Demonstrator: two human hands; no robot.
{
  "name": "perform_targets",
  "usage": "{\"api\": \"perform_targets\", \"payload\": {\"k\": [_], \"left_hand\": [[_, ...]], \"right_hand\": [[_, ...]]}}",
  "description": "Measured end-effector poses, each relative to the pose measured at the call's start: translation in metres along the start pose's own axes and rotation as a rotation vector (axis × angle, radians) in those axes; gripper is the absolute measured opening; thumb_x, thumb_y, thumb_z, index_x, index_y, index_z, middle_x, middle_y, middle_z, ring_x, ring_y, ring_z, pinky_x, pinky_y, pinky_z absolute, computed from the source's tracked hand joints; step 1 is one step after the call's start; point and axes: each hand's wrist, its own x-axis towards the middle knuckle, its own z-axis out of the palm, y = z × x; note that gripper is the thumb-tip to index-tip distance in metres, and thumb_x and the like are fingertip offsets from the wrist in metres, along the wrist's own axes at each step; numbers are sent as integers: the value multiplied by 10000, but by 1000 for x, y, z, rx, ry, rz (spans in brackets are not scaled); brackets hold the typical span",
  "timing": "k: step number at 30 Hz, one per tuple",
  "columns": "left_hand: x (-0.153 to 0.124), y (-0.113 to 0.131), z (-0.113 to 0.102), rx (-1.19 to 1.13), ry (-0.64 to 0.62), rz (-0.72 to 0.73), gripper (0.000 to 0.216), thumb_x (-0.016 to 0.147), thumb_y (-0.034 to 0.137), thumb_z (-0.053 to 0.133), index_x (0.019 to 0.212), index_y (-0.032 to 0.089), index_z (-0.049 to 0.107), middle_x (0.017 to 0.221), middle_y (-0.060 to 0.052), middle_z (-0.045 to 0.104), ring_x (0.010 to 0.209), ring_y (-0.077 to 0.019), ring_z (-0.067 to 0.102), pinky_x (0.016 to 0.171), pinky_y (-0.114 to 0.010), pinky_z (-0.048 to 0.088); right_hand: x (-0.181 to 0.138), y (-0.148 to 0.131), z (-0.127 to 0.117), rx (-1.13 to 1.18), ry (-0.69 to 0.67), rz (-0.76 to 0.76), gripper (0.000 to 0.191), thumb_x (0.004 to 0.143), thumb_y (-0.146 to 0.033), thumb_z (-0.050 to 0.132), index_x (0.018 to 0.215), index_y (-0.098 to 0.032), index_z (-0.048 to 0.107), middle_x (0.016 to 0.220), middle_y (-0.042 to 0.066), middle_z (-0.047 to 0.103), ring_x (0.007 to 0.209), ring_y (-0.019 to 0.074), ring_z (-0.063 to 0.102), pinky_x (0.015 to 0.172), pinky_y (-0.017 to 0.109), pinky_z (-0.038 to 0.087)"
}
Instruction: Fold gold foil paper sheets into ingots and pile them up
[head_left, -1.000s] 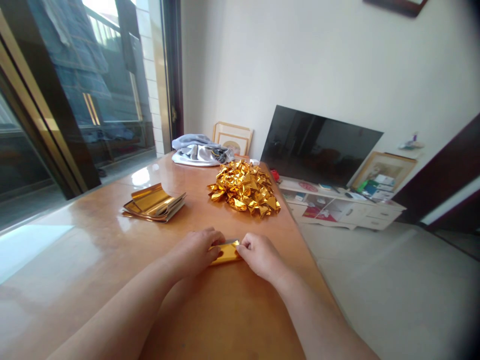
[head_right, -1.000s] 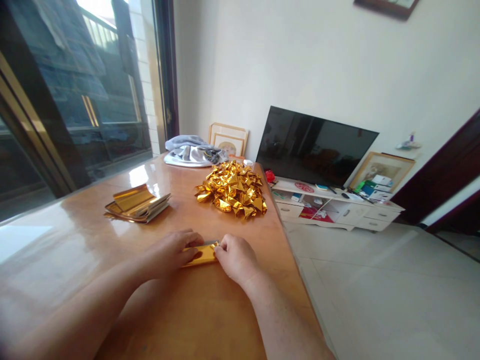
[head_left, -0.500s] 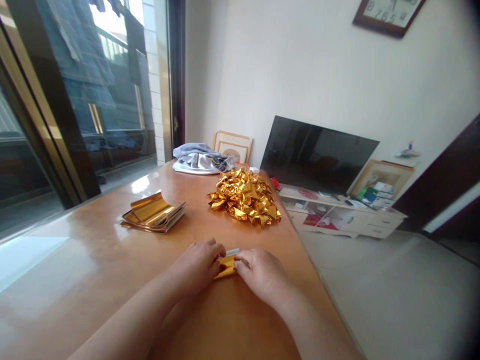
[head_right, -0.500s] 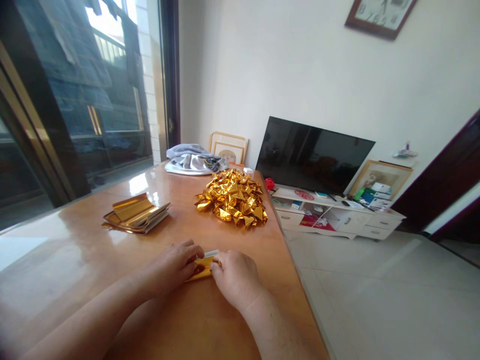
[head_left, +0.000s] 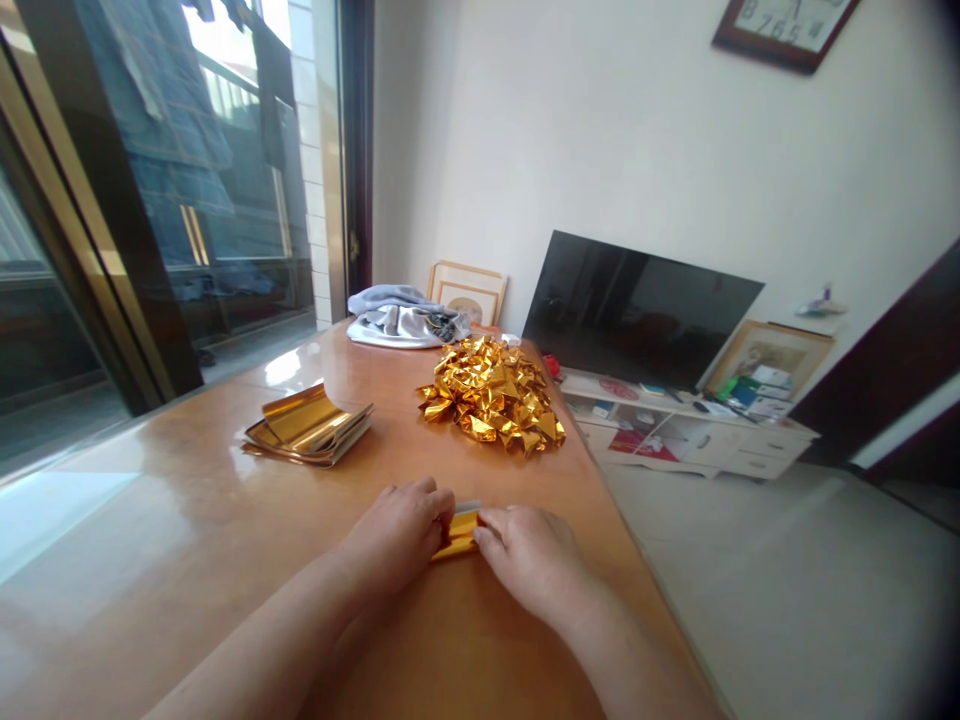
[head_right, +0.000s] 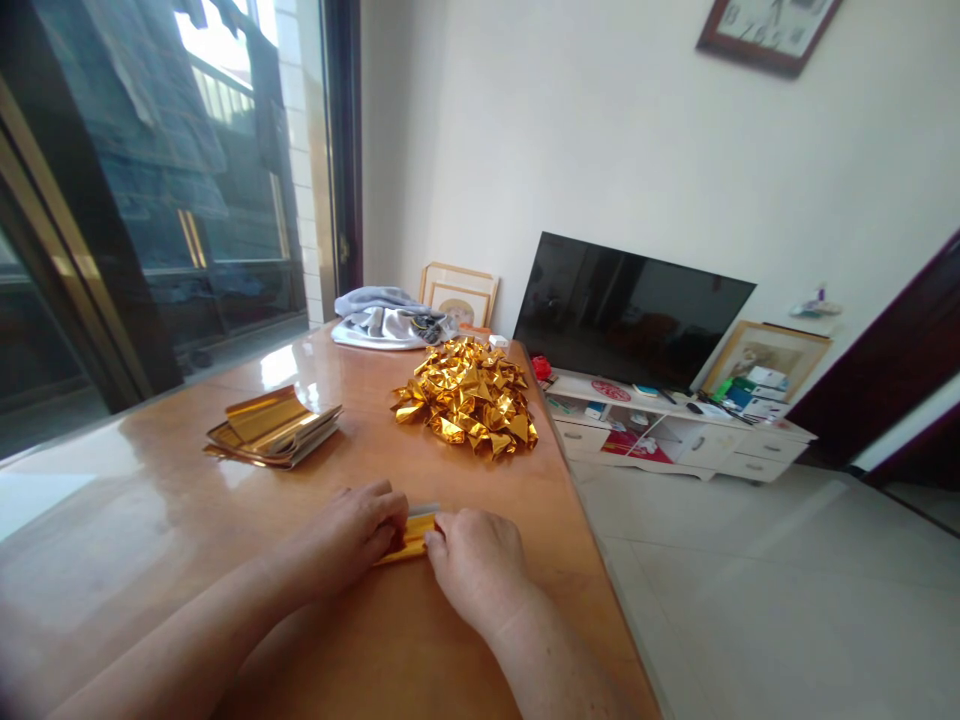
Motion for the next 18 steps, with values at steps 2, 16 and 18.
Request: {"api": "perform_targets", "payload": {"k": [2,16,18], "left_hand": [[1,0,0,-2,2,2,168,870,206,494,834,230,656,915,-54,655,815,-198,631,745,-303,414],[1,2,-1,10,-7,-13,163,883,226,503,872,232,666,935,-61,654,833,-207,634,757,-309,427],[1,1,0,13,-5,-10,168,884,215,495,874,235,662,930,-57,653,836,-208,633,760,-311,426]], "right_hand": [[-2,-2,-2,5,13,-13,307,995,-407,457,999,-296,743,964,20,778,909,219,713,717,294,413],[-11,-11,-4,-31,-58,7,395,992,-541,431,1090,-300,728,935,57,782,864,269,727,718,332,454],[-12,-12,-4,-33,-68,16,402,987,-545,437,1102,-290,726,940,66,780,875,275,728,726,336,461]]}}
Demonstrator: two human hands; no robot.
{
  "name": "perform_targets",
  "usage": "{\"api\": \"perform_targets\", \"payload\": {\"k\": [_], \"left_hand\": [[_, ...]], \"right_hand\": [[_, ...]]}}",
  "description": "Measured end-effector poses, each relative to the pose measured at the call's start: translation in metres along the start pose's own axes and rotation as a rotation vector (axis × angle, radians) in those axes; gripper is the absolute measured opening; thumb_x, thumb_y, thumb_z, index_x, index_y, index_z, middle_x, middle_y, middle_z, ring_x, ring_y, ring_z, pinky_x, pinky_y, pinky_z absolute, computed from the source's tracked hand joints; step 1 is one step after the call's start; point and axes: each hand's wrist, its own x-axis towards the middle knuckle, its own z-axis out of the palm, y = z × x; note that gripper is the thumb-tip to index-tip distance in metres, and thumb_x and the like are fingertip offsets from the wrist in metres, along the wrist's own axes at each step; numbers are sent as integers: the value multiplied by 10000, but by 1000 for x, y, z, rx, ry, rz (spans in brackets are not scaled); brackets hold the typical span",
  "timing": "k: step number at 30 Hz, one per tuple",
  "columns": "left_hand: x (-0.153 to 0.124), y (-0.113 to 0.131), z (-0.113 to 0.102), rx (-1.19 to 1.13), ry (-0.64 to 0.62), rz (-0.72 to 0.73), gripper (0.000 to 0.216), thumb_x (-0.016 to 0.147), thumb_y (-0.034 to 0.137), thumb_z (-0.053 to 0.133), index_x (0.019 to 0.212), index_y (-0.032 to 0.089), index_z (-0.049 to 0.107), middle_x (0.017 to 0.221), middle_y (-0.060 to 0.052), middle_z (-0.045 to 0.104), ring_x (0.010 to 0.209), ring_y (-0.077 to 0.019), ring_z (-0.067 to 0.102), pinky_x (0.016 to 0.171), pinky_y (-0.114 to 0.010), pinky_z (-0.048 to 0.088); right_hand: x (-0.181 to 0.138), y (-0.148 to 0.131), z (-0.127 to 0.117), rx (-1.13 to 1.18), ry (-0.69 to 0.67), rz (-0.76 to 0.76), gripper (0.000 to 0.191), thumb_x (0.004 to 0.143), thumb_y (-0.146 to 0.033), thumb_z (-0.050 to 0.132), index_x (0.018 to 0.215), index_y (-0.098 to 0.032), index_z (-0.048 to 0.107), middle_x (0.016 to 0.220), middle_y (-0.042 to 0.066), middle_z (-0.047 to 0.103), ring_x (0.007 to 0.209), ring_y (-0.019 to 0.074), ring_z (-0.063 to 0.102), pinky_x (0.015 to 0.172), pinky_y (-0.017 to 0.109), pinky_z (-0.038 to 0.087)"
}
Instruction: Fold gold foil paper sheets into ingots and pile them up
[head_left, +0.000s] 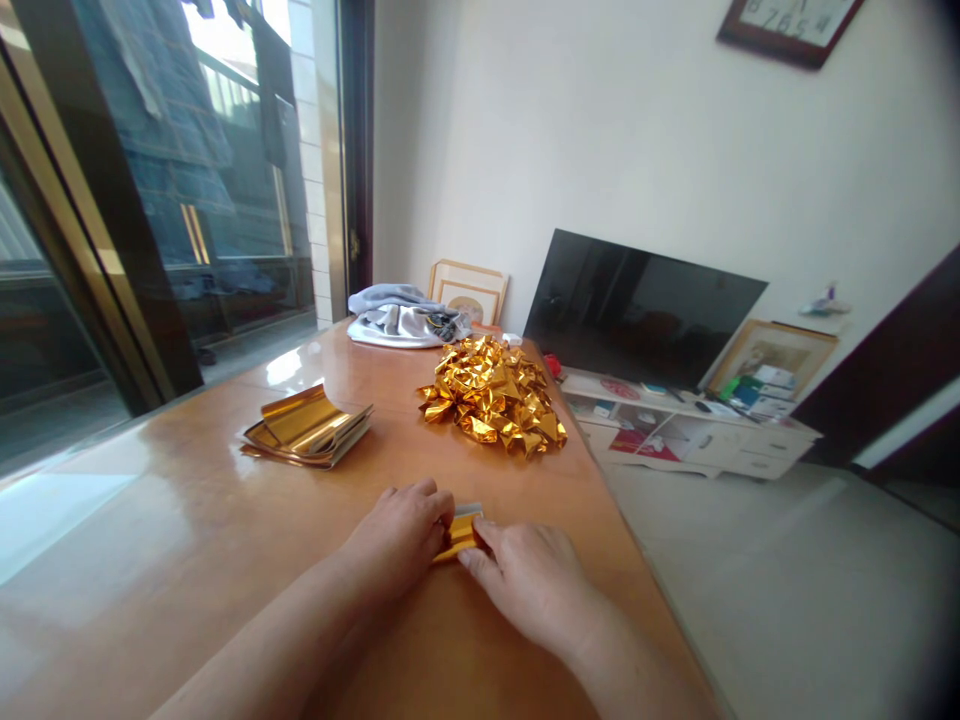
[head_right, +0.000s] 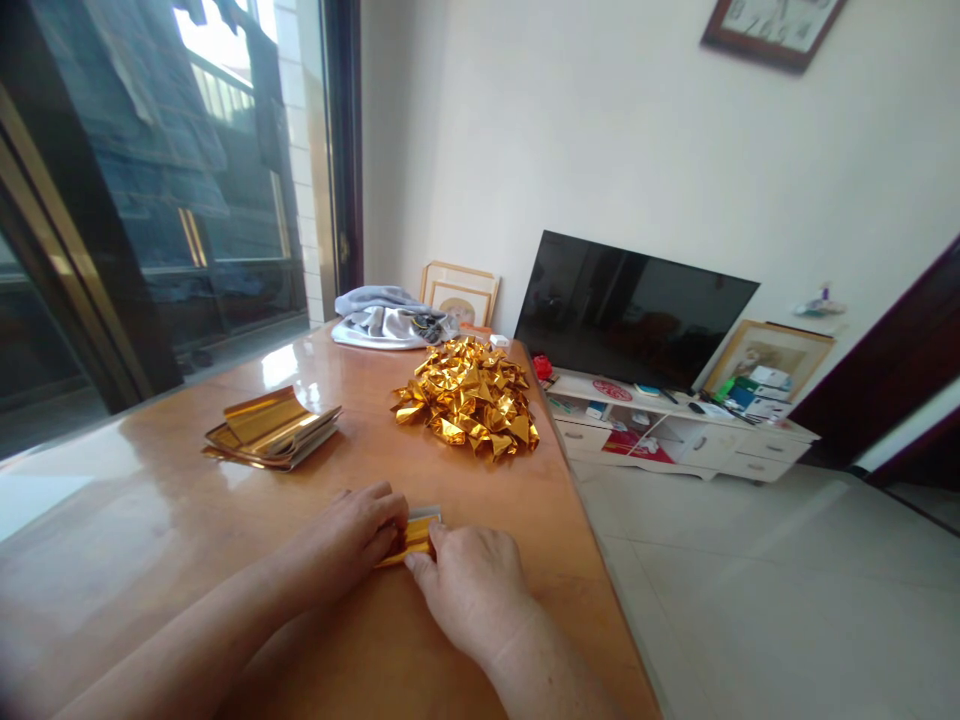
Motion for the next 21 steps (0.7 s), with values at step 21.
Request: {"api": "perform_targets", "payload": {"k": [21], "left_hand": [[1,-6,4,-37,11,-6,170,899,216,495,903,252,662,973,-39,638,863,-197,628,787,-313,420]], "right_hand": [[-1,-4,-2,32,-21,45,412,960,-540,506,1194,-248,678,975,102,775,938,296,726,781,369,472]]}}
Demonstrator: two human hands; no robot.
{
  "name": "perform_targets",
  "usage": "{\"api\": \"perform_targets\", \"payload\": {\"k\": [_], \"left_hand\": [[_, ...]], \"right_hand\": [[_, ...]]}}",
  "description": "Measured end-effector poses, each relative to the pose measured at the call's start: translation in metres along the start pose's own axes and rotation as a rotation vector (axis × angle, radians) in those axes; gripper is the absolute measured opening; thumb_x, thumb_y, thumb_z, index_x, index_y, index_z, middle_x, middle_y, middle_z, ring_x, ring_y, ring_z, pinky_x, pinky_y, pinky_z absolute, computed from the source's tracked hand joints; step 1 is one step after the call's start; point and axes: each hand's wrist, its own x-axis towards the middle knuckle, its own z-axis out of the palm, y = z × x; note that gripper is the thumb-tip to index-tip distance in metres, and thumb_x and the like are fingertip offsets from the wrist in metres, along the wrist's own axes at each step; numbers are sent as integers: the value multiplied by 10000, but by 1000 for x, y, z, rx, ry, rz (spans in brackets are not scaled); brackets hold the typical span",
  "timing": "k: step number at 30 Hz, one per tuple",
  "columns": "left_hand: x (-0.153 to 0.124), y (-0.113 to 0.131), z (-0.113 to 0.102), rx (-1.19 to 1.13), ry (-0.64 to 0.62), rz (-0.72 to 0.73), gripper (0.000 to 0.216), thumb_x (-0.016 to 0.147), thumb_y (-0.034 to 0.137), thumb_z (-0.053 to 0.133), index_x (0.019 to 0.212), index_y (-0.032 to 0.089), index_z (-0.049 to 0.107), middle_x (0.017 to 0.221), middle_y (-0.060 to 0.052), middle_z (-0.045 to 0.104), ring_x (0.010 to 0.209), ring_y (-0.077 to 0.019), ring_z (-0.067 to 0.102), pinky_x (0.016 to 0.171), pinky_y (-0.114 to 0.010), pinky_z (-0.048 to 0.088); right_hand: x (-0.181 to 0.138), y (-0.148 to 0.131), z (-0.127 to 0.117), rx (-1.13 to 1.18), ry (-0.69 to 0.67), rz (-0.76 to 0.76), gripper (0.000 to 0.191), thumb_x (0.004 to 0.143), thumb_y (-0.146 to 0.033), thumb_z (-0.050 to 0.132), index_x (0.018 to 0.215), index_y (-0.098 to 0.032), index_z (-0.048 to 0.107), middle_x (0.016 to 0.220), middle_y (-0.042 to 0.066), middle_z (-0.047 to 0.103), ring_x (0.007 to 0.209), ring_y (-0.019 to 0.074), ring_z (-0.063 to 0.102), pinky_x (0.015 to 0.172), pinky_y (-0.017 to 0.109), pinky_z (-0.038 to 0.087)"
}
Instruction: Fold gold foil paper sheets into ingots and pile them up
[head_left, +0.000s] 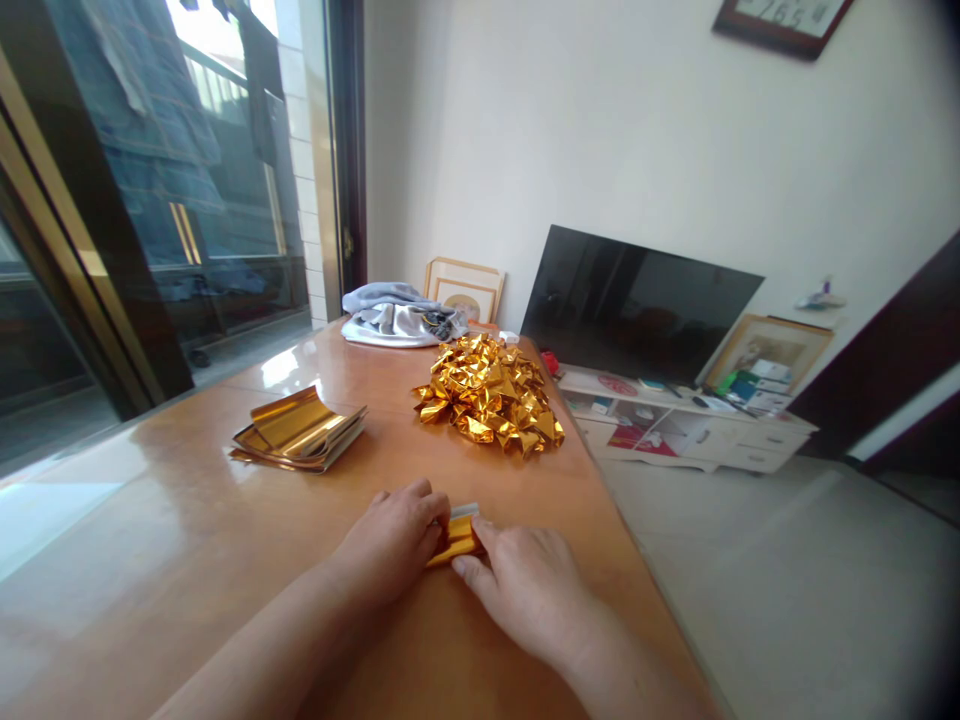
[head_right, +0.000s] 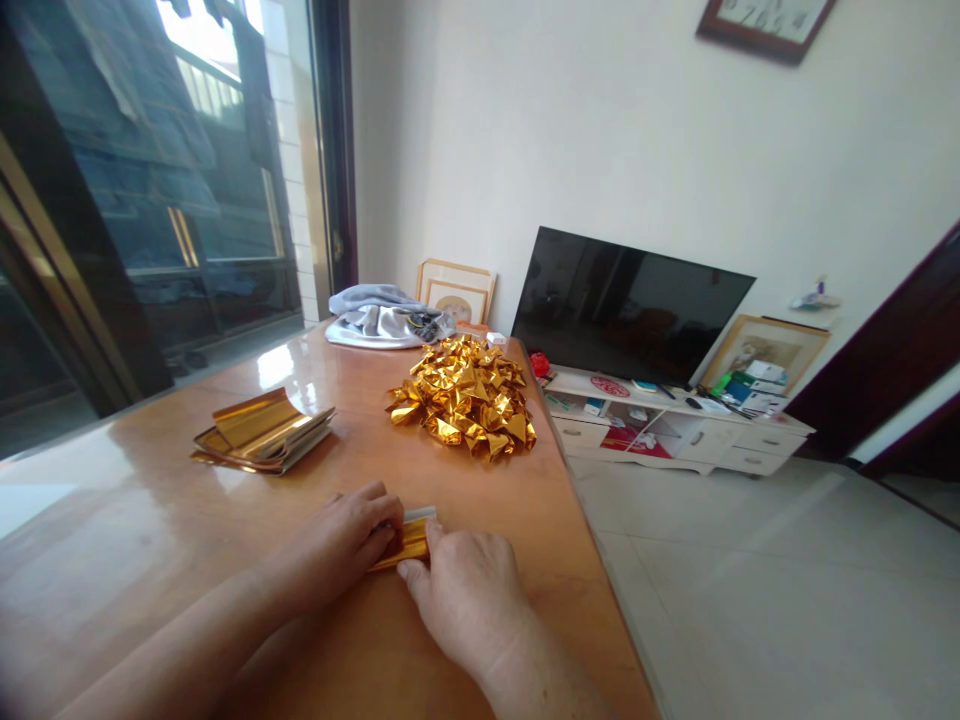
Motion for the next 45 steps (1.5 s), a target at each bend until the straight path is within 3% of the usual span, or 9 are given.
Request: {"api": "perform_targets", "payload": {"k": [5,21,28,45], "left_hand": [[0,1,-1,-3,-7,3,181,914,227,483,906,249,663,973,-44,631,855,-196,627,768,-303,424],[1,-1,-1,-24,7,-11,147,898,265,518,881,250,664,947,-38,620,851,-198,625,760,-299,420],[0,-3,-1,-51,12,-6,133,852,207,525,897,232,647,954,-45,621,849,-196,608,738,-290,426],[-12,-19,-23,-182,-104,-94,244,720,157,530,957,213,552,927,-18,653,813,-186,593,688,-280,426]], "right_hand": [[0,-3,0,4,26,-61,360,979,-527,484,1191,-303,669,963,60,779,905,279,731,753,353,468],[-2,-3,4,-9,-7,-32,433,956,-572,497,1213,-271,673,974,87,779,922,306,726,786,386,479],[-1,-2,6,-5,-15,-35,477,951,-584,507,1264,-256,654,997,98,776,937,295,722,804,372,477],[-1,-1,7,-33,-32,-36,573,939,-576,528,1413,-260,581,1018,137,776,964,330,722,813,411,495]]}}
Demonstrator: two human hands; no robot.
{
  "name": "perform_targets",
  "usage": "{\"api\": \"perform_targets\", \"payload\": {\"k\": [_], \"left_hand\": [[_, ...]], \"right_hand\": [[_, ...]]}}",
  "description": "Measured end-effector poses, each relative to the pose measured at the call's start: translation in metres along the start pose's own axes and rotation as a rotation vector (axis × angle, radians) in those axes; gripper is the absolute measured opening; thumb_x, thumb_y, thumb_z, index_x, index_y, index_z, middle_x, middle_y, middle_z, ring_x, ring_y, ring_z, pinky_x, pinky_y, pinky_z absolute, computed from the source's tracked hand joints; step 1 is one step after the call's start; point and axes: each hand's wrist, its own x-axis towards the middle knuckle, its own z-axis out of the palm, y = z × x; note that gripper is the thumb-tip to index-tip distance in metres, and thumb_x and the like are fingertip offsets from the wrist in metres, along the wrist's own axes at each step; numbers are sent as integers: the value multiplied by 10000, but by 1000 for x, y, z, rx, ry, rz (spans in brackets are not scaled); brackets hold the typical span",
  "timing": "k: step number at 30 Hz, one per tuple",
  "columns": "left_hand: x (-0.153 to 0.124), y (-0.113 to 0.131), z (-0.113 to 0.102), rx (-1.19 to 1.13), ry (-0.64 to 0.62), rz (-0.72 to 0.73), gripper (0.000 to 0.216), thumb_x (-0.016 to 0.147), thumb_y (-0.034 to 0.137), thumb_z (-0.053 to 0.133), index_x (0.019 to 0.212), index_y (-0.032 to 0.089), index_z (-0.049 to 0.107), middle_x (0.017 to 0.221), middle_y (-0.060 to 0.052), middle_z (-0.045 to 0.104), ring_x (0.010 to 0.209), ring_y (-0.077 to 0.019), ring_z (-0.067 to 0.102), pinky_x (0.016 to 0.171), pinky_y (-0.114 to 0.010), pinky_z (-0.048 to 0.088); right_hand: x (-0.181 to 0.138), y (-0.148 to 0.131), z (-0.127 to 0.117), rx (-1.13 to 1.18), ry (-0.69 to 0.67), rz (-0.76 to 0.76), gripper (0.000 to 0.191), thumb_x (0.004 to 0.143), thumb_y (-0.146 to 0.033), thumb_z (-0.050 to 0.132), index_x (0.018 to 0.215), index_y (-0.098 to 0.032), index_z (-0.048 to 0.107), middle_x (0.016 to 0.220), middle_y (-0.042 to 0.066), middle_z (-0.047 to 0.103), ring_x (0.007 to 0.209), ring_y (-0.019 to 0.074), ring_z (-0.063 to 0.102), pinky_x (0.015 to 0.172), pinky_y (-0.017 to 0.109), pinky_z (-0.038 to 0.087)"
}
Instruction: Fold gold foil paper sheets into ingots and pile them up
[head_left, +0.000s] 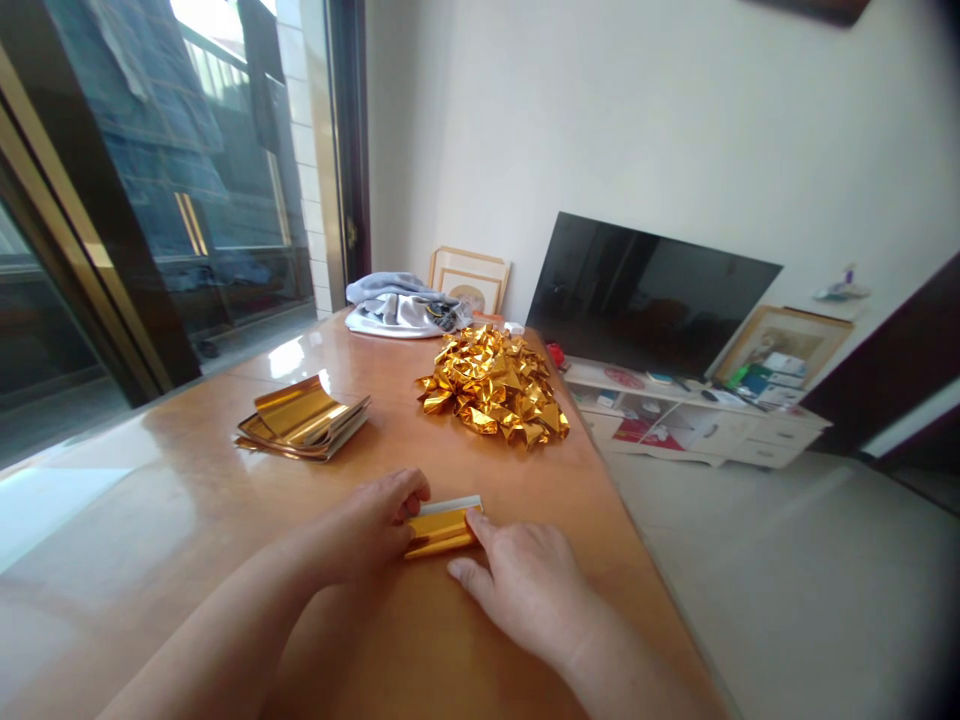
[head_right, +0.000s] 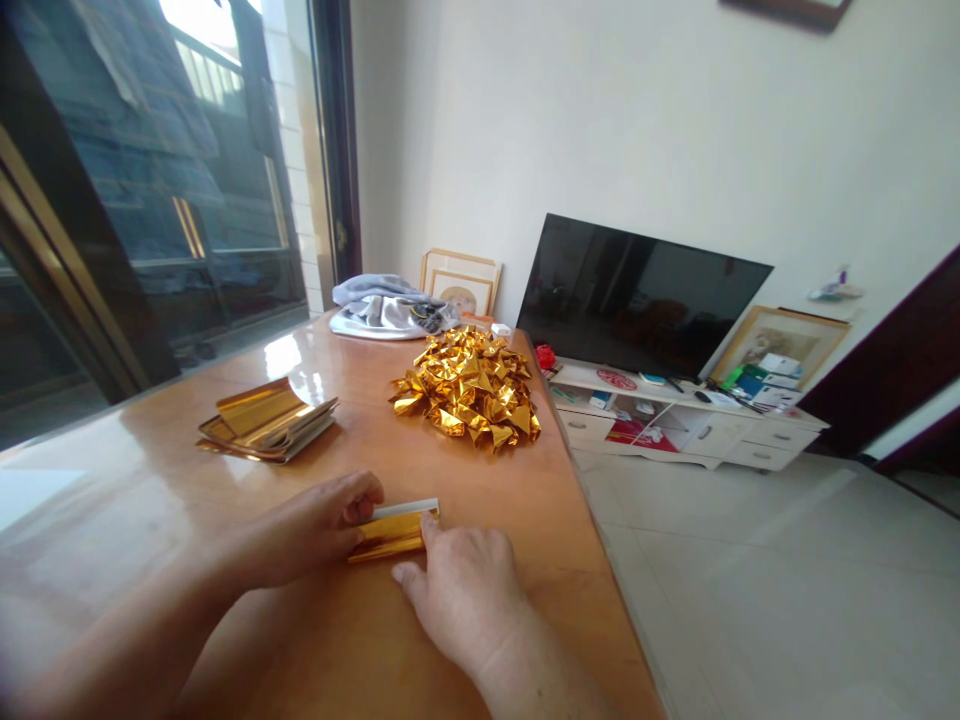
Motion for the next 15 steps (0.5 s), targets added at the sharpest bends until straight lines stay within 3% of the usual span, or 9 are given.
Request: {"api": "perform_targets", "payload": {"k": [4,9,15], "left_hand": [[0,0,-5,-95,-29,-22,275,690,128,504,949,207,551,928,-20,668,827,-185,607,695,-277,452],[2,-2,-11,-175,-48,-21,136,813,200,469,913,201,562,892,-18,693,819,-190,621,741,-303,466],[5,-1,-10,-153,-7,-47,164,854,270,468,916,200,604,880,-10,681,820,-194,609,720,-297,449]], "right_hand": [[-1,-1,-2,4,2,0,576,940,-578,524,1407,-246,590,1008,139,776,955,333,722,811,416,497],[-1,-3,-5,5,-1,-1,566,936,-569,535,1388,-235,603,1007,142,775,952,328,722,816,409,498],[-2,-2,-5,7,0,-3,575,940,-558,537,1413,-236,587,1028,147,772,967,338,720,818,424,504]]}}
